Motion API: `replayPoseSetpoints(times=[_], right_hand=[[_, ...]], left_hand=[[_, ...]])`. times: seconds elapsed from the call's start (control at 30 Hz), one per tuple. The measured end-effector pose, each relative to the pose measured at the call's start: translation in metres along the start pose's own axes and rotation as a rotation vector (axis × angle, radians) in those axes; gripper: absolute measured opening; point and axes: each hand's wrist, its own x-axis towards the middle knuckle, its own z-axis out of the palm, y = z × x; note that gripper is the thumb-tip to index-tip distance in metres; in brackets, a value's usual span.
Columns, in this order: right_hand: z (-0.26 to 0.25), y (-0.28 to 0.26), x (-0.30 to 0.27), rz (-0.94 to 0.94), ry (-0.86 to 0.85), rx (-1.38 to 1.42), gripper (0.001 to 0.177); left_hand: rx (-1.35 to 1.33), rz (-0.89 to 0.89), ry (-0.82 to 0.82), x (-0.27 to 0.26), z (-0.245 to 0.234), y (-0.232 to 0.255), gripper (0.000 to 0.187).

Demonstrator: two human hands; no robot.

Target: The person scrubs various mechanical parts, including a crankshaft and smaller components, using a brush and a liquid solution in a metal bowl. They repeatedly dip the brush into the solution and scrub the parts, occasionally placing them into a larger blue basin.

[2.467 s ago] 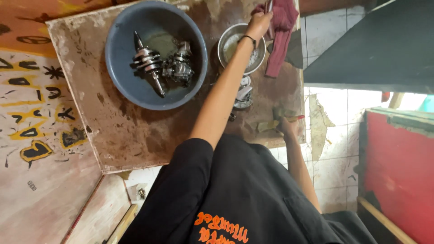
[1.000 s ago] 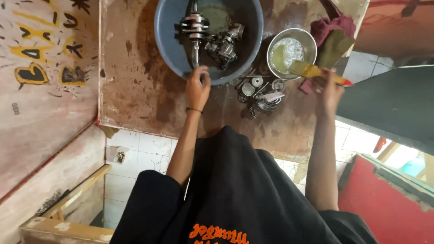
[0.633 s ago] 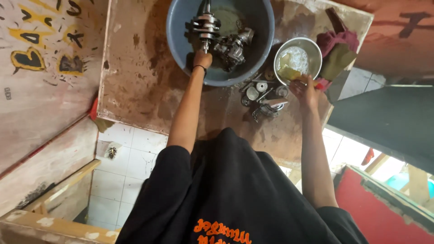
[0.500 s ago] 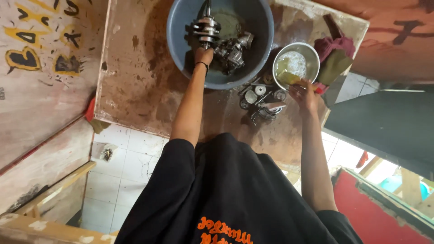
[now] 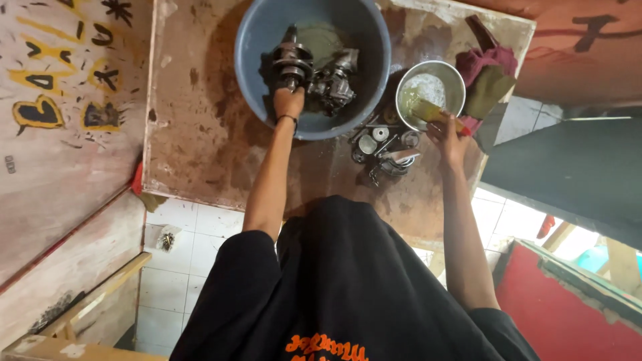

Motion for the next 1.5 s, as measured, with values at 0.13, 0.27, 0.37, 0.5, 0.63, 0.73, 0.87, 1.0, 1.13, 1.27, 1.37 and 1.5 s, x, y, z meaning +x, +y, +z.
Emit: replayPoseSetpoints(times=[0.13, 0.27, 0.37, 0.5, 0.63, 0.73, 0.87, 1.0, 1.13, 1.27, 1.37, 1.5], right_hand=[[-0.015, 0.02, 0.01, -0.004, 0.008, 0.021, 0.053], [-0.007, 0.01, 0.005, -0.033, -0.028, 0.057, 0.054], [0.004, 0.002, 0.0, -0.041, -0.037, 0.065, 0.056], [0.015, -0.008, -0.016, -0.057, -0.039, 0.055, 0.057], [0.013, -0.015, -0.037, -0.109, -0.042, 0.106, 0.057], [0.018, -0.028, -0.064, -0.134, -0.021, 0.106, 0.058], [0.037, -0.064, -0.136, -0.16, -0.036, 0.172, 0.059], [0.052, -0.068, -0.202, -0.176, -0.041, 0.102, 0.057], [0.054, -0.057, -0.241, -0.127, -0.071, 0.082, 0.052], [0.055, -0.047, -0.256, -0.051, -0.098, -0.008, 0.046], [0.062, -0.049, -0.258, -0.063, -0.255, -0.042, 0.039], [0.078, -0.049, -0.247, -0.174, -0.301, -0.327, 0.034]], left_hand=[[-0.299, -0.122, -0.073, -0.023, -0.021, 0.003, 0.027], [-0.411, -0.14, -0.092, -0.046, -0.049, 0.018, 0.022], [-0.53, 0.109, -0.083, -0.074, -0.085, 0.04, 0.016], [-0.464, 0.185, -0.209, -0.134, -0.136, 0.07, 0.021], [-0.342, 0.206, -0.32, -0.208, -0.179, 0.062, 0.04], [-0.104, 0.202, -0.329, -0.272, -0.207, 0.054, 0.042], [-0.101, 0.247, -0.485, -0.316, -0.209, 0.035, 0.03], [-0.061, 0.233, -0.607, -0.333, -0.173, -0.01, 0.031], [0.134, 0.192, -0.601, -0.323, -0.136, -0.034, 0.034], [0.161, 0.096, -0.652, -0.301, -0.125, -0.011, 0.032], [0.391, -0.014, -0.754, -0.282, -0.12, 0.011, 0.031], [0.5, 0.114, -0.778, -0.263, -0.11, 0.027, 0.034]])
